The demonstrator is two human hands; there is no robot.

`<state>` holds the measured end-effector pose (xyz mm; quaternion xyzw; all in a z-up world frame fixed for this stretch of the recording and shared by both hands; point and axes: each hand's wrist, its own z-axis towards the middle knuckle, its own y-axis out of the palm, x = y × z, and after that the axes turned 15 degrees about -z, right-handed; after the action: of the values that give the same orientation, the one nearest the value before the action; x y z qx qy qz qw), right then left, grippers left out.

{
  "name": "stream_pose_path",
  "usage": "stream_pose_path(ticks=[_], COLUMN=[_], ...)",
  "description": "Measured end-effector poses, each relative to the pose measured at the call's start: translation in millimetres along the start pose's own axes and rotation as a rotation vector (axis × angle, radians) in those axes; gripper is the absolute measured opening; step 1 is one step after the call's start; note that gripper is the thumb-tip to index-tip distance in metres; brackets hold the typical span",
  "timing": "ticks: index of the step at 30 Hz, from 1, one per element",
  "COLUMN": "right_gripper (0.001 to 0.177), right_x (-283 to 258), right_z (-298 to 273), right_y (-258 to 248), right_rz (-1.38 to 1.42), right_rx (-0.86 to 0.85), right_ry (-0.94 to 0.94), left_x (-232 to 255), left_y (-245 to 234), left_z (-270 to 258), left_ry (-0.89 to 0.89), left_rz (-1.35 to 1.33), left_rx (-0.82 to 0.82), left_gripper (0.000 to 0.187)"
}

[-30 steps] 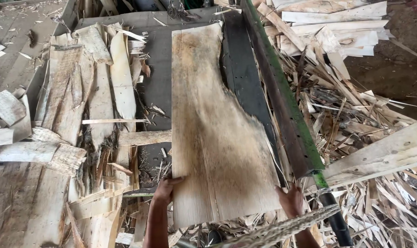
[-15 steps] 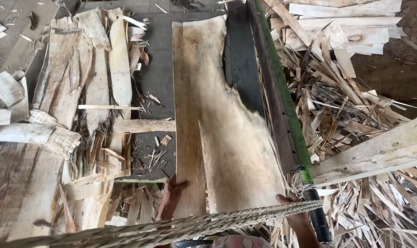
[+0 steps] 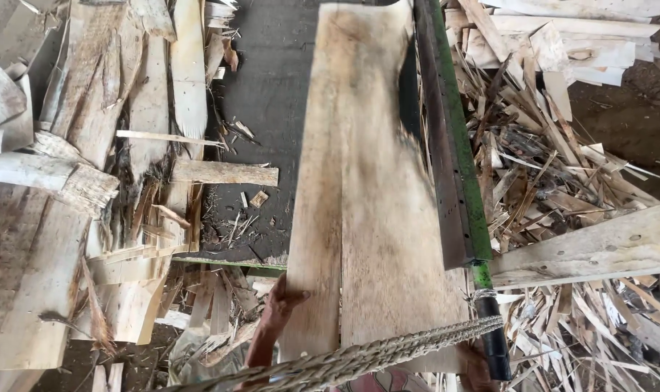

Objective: Using a manual lever-action blade to cut strips of wood veneer or thin lumber.

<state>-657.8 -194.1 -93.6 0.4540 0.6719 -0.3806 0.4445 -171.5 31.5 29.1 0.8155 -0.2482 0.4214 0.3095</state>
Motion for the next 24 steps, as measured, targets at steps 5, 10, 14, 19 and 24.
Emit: stream_pose_path(ticks=[5, 10, 14, 19, 24], right_gripper=[0.062, 0.061, 0.06, 0.066, 0.042], right_x=[8.3, -16.2, -157.3, -275.6, -302.5], right_z=[-6.3, -58.5, -101.6, -91.9, -93.7], right_y=[-15.6, -55.2, -27.4, 14.8, 6.1], right_rz=[-0.108, -0.085, 0.027, 0.157, 0.002], right_rx=[0.096, 0.02, -0.109, -0.252, -0.286], right_ry=[0.077, 0.114, 0.167, 0.188, 0.175], left_x=[-22.6, -78.6, -71.1, -52.7, -63.7], left_y=[12.0, -12.9, -18.9, -35.8, -65.2], left_z=[2.3, 10.0, -11.4, -4.2, 25.0], left_ry=[0.023, -0.023, -0.028, 0.056, 0.119], left_rz=[0.049, -0.199, -0.344, -0.275, -0.207], left_rx=[-0.009, -0.079, -0.144, -0.159, -0.163], left_gripper=[0.092, 0.109, 0.112, 0.107, 0.101])
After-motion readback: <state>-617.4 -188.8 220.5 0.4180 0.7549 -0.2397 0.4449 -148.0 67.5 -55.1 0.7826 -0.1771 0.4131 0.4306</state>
